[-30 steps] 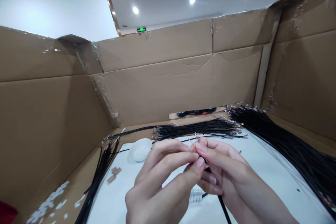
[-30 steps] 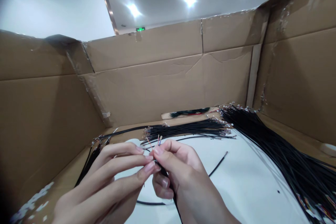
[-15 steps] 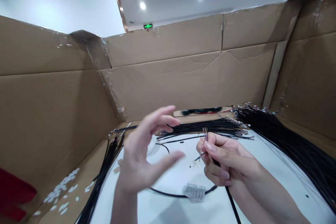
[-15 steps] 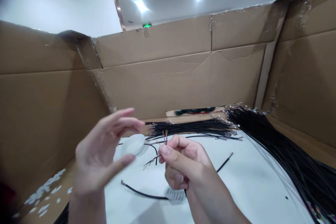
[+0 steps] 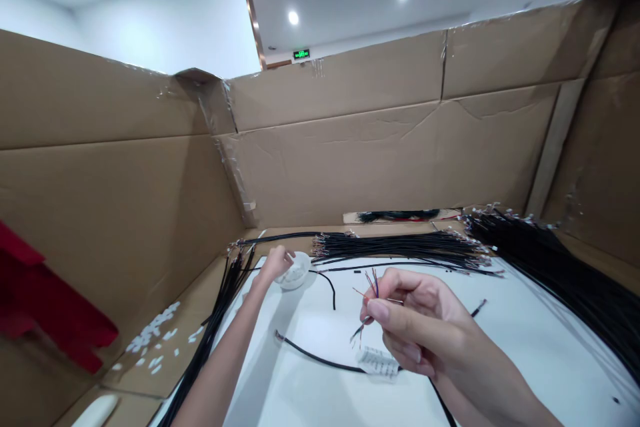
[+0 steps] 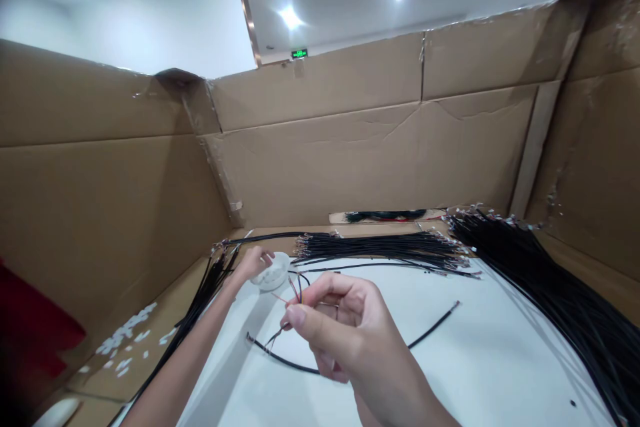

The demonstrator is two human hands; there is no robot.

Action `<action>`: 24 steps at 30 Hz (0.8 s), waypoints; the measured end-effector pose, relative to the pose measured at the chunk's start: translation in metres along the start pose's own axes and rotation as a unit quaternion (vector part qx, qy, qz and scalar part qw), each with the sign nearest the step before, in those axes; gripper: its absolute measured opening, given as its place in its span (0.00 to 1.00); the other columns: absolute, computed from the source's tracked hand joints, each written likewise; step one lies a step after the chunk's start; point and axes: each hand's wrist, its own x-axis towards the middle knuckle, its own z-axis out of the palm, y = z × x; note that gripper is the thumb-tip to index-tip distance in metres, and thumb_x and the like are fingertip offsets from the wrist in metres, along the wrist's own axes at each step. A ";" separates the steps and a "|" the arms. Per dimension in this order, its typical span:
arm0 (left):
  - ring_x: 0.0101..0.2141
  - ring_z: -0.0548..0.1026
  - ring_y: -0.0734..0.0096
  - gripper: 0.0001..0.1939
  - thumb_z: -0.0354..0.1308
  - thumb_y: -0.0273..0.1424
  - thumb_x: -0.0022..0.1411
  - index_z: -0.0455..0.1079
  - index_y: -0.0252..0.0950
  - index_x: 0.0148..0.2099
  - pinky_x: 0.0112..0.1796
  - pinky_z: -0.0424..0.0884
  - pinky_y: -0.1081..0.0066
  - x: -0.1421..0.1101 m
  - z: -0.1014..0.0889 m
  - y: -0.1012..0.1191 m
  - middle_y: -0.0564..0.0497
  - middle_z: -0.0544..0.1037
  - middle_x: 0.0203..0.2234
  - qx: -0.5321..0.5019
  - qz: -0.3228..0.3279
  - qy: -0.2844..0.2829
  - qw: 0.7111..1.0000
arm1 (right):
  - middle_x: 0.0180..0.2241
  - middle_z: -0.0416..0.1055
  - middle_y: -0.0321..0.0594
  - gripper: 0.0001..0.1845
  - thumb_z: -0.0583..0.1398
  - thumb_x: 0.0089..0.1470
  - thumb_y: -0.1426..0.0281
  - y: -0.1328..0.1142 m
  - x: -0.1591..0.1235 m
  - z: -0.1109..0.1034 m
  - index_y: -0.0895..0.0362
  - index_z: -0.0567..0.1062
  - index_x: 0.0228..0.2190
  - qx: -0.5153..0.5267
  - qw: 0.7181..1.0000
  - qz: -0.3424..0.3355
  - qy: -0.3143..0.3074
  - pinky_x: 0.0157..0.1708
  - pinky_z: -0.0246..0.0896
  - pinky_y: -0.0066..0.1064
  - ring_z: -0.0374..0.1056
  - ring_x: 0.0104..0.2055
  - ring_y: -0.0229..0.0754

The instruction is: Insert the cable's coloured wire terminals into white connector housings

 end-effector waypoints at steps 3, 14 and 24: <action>0.41 0.76 0.64 0.13 0.59 0.37 0.64 0.72 0.30 0.43 0.44 0.75 0.61 0.006 0.012 -0.022 0.49 0.76 0.39 0.046 -0.015 -0.048 0.998 | 0.23 0.71 0.36 0.18 0.72 0.44 0.65 -0.001 -0.002 0.001 0.61 0.70 0.24 0.009 1.000 0.004 -0.009 0.16 0.34 0.22 0.50 0.17 0.24; 0.38 0.76 0.68 0.13 0.59 0.36 0.64 0.71 0.30 0.45 0.41 0.76 0.63 0.027 0.032 -0.050 0.48 0.76 0.39 0.069 -0.027 -0.084 0.994 | 0.24 0.71 0.37 0.18 0.71 0.45 0.64 -0.003 -0.001 -0.001 0.61 0.70 0.22 0.011 0.998 0.019 -0.052 0.18 0.35 0.23 0.48 0.17 0.23; 0.41 0.76 0.67 0.13 0.59 0.36 0.65 0.71 0.31 0.45 0.43 0.75 0.61 0.029 -0.004 -0.031 0.47 0.76 0.40 -0.009 0.009 0.043 0.999 | 0.27 0.69 0.37 0.18 0.69 0.49 0.61 -0.004 -0.006 -0.003 0.59 0.68 0.26 -0.075 0.996 -0.011 -0.036 0.19 0.43 0.21 0.52 0.23 0.28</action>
